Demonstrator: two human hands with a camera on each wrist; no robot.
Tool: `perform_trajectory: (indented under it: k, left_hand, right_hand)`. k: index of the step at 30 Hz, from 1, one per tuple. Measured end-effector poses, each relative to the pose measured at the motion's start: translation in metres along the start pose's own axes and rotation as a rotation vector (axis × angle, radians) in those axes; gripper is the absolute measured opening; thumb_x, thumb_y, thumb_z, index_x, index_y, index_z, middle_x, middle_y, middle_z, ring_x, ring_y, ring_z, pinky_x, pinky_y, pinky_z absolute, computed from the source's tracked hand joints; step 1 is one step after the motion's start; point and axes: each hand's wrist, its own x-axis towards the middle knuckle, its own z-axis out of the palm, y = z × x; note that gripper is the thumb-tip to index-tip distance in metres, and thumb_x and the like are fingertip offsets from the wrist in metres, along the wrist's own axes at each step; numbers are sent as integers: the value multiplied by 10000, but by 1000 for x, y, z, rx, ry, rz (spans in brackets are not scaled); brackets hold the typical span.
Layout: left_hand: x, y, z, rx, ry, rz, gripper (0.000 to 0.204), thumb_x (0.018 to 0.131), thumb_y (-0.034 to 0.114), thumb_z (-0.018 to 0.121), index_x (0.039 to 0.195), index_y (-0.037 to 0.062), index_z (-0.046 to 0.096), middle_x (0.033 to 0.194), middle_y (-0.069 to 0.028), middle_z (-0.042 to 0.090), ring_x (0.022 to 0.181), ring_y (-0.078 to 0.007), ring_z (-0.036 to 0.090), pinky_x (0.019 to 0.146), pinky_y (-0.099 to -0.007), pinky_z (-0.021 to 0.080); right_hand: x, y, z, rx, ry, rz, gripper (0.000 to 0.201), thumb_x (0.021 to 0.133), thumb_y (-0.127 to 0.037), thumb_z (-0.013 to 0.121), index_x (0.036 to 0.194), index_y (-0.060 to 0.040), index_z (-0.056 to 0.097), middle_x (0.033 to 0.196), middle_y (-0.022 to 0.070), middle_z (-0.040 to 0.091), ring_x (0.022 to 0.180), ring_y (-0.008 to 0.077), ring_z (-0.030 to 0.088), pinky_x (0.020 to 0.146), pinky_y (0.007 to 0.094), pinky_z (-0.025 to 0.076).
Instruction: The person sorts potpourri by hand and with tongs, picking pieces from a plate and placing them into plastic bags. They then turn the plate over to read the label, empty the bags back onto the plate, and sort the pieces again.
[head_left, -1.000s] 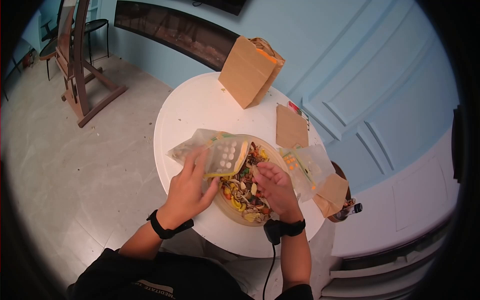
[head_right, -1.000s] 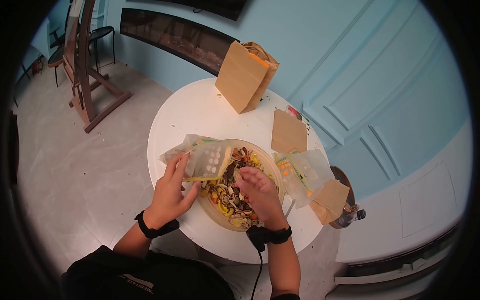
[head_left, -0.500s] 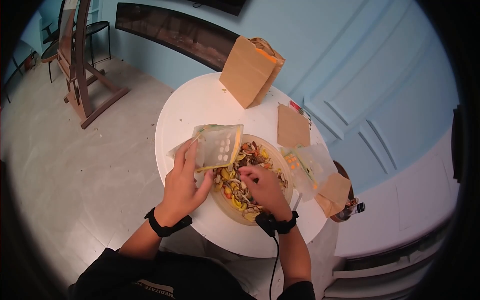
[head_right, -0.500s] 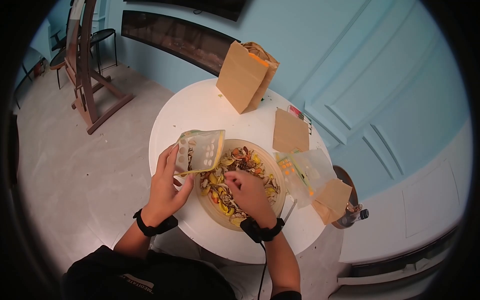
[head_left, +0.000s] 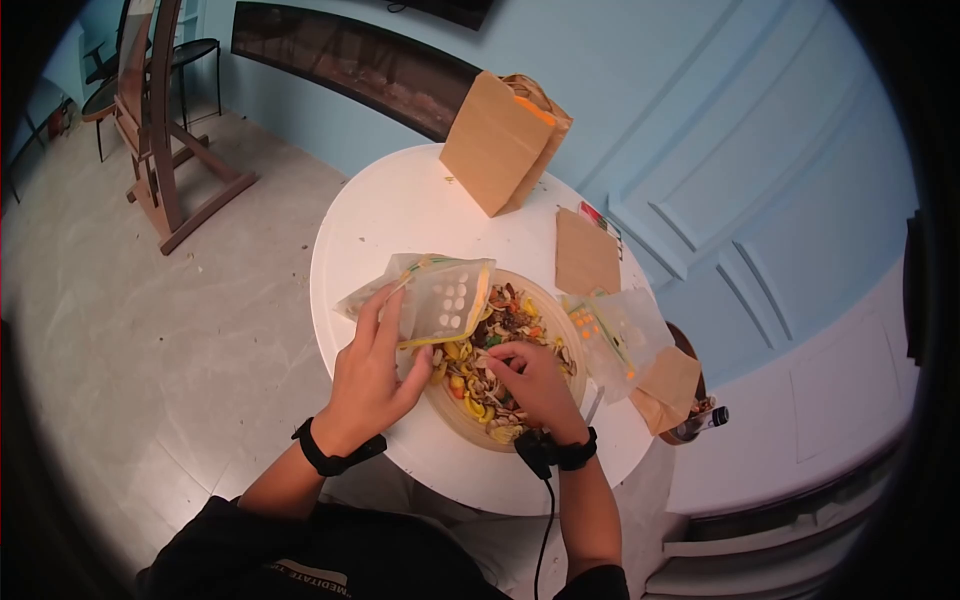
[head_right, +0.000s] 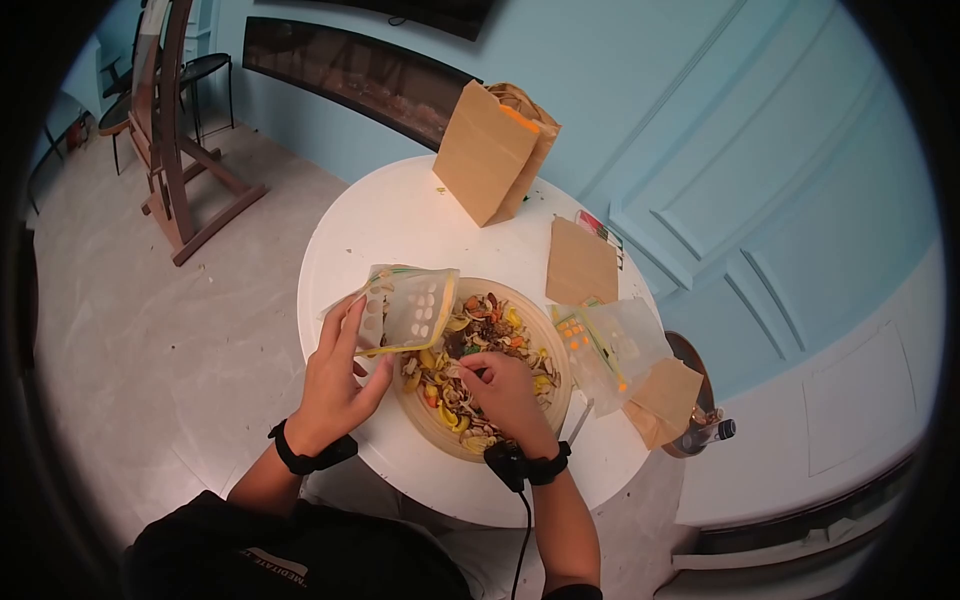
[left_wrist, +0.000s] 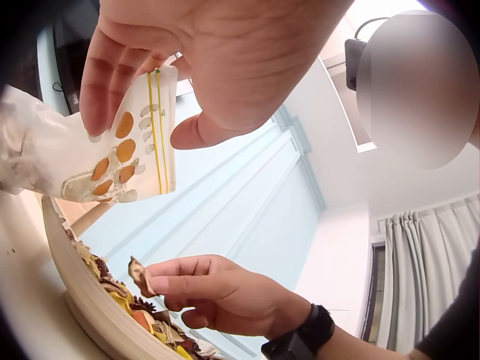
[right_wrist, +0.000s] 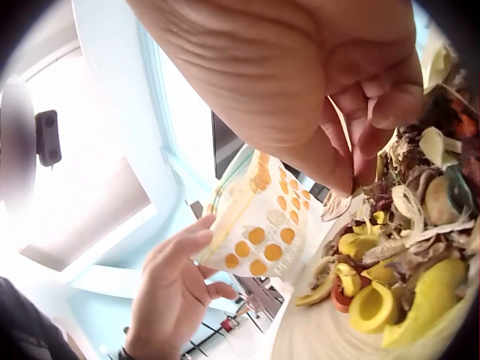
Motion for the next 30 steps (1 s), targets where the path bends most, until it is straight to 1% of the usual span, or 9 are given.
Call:
perform_trajectory:
  k: [3,7,12,18,19,21,25,28,30]
  left_hand:
    - [0,-1,1,-5,-19,-8,672,871,152,698,1438,-63,407,1428,-244,470,776,-327,695,626,-378,581]
    - [-2,1,4,4,-49,8,661,874,163,693,1430,-61,415,1429,-248,467,837,-362,702,678,-405,592]
    - [-3,7,9,22,-126,53,713,855,130,722,1461,-54,397,1432,-246,472,834,-293,698,611,-325,589]
    - [-3,1,6,19,-30,8,734,859,108,705,1492,-46,366,1448,-239,450,909,-282,697,616,-315,595]
    - [-2,-1,4,0,1,-23,739,860,101,700,1499,-44,360,1453,-237,443,933,-279,696,618,-311,597]
    - [2,-2,1,-31,49,-50,734,863,126,700,1489,-44,357,1446,-256,446,792,-304,683,611,-345,579]
    - [4,-4,-1,-58,63,-54,737,863,142,702,1485,-48,356,1439,-266,449,696,-291,668,590,-350,559]
    - [0,-3,-3,-51,47,-59,730,859,143,705,1475,-54,366,1439,-265,451,705,-308,669,590,-356,557]
    - [-2,-4,-8,-38,30,-68,746,859,116,695,1503,-36,353,1447,-242,443,884,-290,684,612,-318,584]
  right_hand:
    - [-4,-10,-13,240,-3,132,250,941,-133,708,1118,43,697,985,108,751,768,114,687,683,267,554]
    - [-8,-11,-20,574,62,108,279,966,-89,680,1182,85,647,1004,120,737,880,142,713,770,249,585]
    - [-6,-39,-12,758,145,-2,275,971,-70,670,1192,91,639,1004,130,738,922,164,726,816,243,590]
    - [-1,-43,5,548,343,-42,251,996,-118,649,1158,72,666,956,123,742,832,136,720,739,251,587]
    - [-1,-40,6,469,308,-11,257,985,-142,664,1154,53,674,955,117,741,824,148,719,728,264,582]
    - [-1,-31,6,309,247,54,270,965,-188,694,1145,14,691,954,106,738,808,171,718,706,292,570]
    - [4,-23,22,-285,75,-318,273,897,-217,739,1114,-52,715,984,124,712,851,261,705,724,354,551]
    - [6,-15,32,-474,19,-401,251,882,-190,736,1089,-50,720,1000,144,709,881,286,698,751,377,548]
    - [9,-12,32,-435,-35,-366,232,886,-208,723,1072,-69,727,992,140,708,860,322,692,765,407,547]
